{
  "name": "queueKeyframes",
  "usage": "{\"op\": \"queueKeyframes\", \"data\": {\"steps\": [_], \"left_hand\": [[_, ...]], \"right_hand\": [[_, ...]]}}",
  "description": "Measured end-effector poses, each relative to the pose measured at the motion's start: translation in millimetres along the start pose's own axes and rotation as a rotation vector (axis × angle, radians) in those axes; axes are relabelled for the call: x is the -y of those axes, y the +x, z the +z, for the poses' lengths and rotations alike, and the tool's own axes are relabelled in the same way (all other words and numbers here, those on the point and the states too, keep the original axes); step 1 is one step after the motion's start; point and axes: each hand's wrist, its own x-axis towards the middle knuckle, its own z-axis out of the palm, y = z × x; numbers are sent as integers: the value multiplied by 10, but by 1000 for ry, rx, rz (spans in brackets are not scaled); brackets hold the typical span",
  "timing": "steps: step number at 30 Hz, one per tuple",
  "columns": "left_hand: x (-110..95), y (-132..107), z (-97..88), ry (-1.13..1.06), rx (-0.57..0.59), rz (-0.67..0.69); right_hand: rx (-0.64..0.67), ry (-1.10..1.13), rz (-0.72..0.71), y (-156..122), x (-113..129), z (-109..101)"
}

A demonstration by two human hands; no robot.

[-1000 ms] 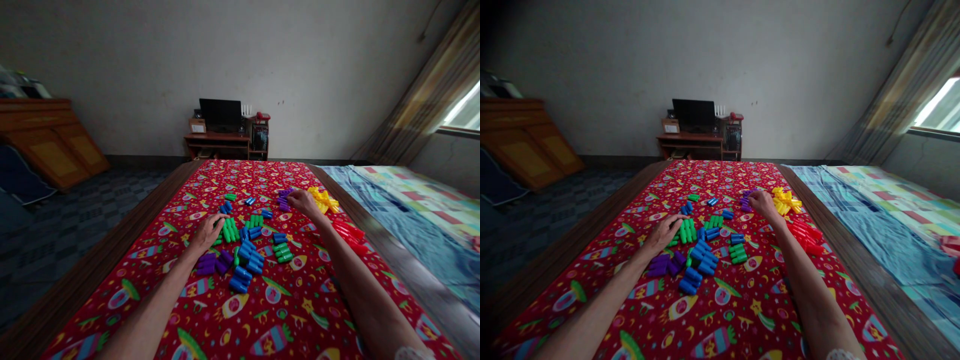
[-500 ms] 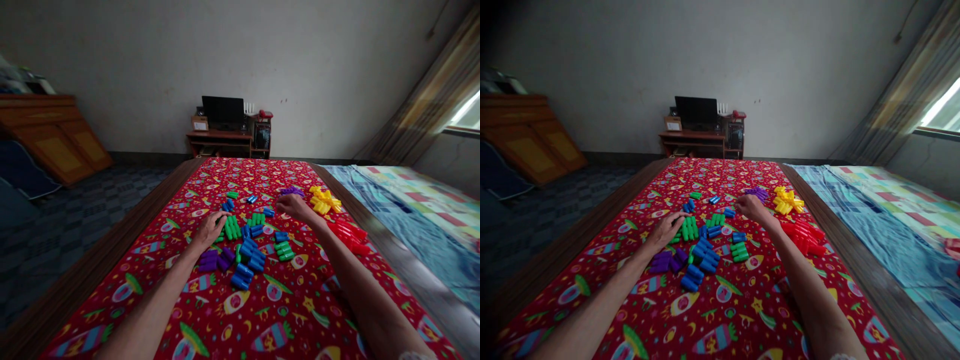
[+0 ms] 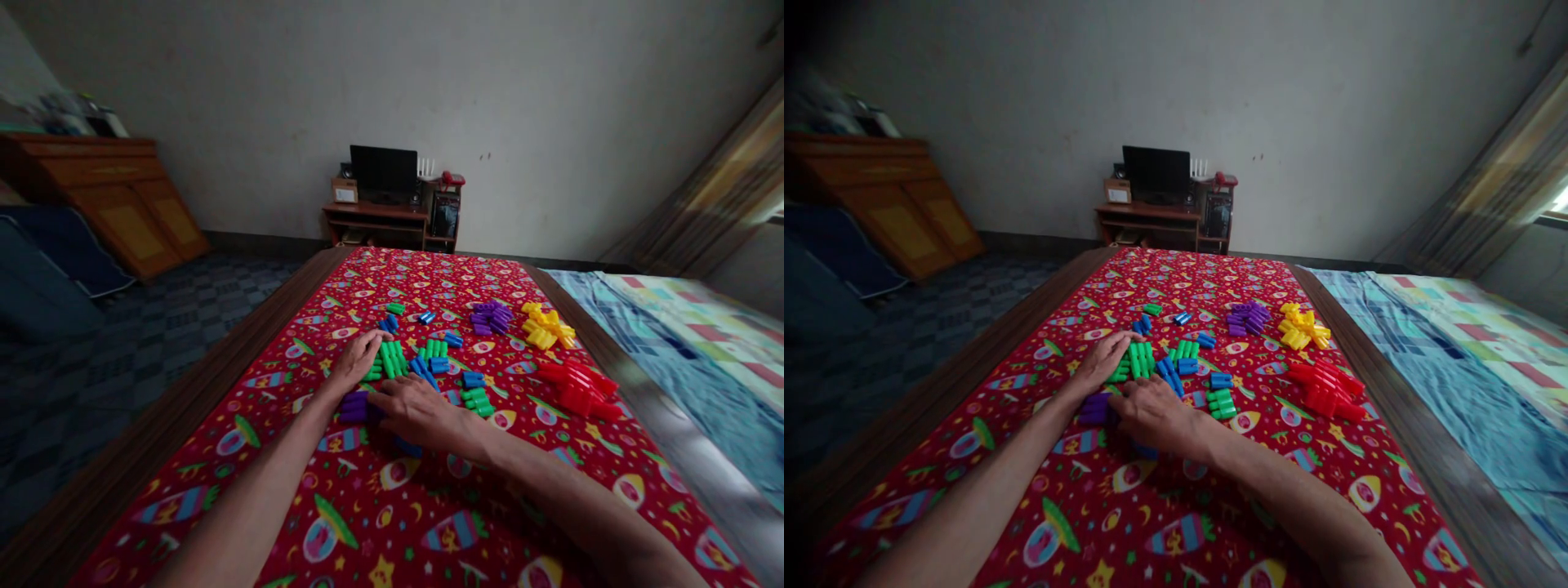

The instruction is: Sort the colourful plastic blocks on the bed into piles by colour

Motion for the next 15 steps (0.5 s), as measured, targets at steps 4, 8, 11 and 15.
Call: {"op": "queueKeyframes", "data": {"steps": [4,8,11,15], "left_hand": [[26,19,10,14,-5,16],[1,9,-9,14,3,22],[-9,1,-25,11,2,35],[28,15,-27,-5,4,48]], "right_hand": [[-214,135,44,-20,-418,-256],[-486,56,280,-180,-1096,-498],[-504,-97,583,-367,-1592,-495],[-394,-200,740,-567,-1969,-349]]}}
